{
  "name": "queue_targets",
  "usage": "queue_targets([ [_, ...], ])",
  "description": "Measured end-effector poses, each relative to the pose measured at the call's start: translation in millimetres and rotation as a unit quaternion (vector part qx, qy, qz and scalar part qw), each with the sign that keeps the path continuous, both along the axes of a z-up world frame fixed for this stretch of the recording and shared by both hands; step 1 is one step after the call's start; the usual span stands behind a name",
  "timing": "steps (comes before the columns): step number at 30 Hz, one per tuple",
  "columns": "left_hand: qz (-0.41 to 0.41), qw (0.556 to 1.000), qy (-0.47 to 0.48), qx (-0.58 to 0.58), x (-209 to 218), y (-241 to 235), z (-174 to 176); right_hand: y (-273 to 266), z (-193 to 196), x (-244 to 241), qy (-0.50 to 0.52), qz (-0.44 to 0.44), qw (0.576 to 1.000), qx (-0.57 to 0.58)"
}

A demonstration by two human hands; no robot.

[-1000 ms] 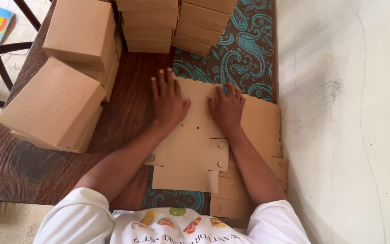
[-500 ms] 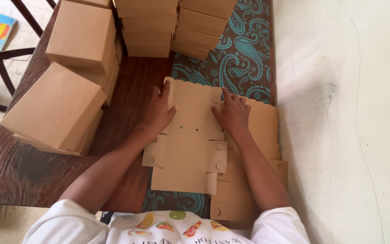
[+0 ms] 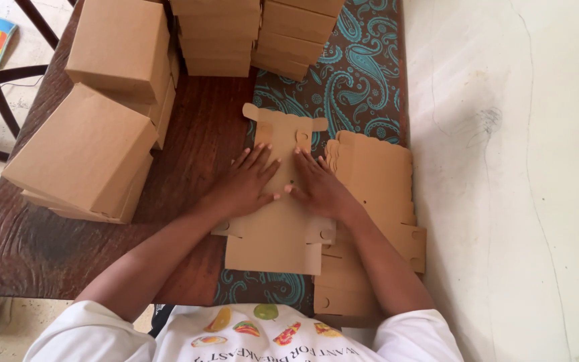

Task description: Assembling cardboard boxes from flat templates by folding along creases and tucking in tabs.

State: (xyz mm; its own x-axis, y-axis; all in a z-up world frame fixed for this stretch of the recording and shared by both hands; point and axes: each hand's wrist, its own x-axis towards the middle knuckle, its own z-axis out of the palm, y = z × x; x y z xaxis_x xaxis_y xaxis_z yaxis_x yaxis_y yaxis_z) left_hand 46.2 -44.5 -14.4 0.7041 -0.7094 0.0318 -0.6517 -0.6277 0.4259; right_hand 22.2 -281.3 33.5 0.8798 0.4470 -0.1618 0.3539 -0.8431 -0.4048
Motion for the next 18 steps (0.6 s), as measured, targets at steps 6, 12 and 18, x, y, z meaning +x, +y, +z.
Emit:
queue_targets([
  [6,0.01,0.996,-0.066,0.056,-7,1,2,6,-8,-12,-0.029,0.021,0.996,-0.086],
  [12,0.143,0.981,-0.026,-0.132,-24,22,11,-20,12,-25,-0.089,-0.11,0.967,0.213],
  [18,0.233,0.908,0.139,-0.32,-52,32,-6,-31,-2,-44,0.022,-0.237,0.905,0.353],
])
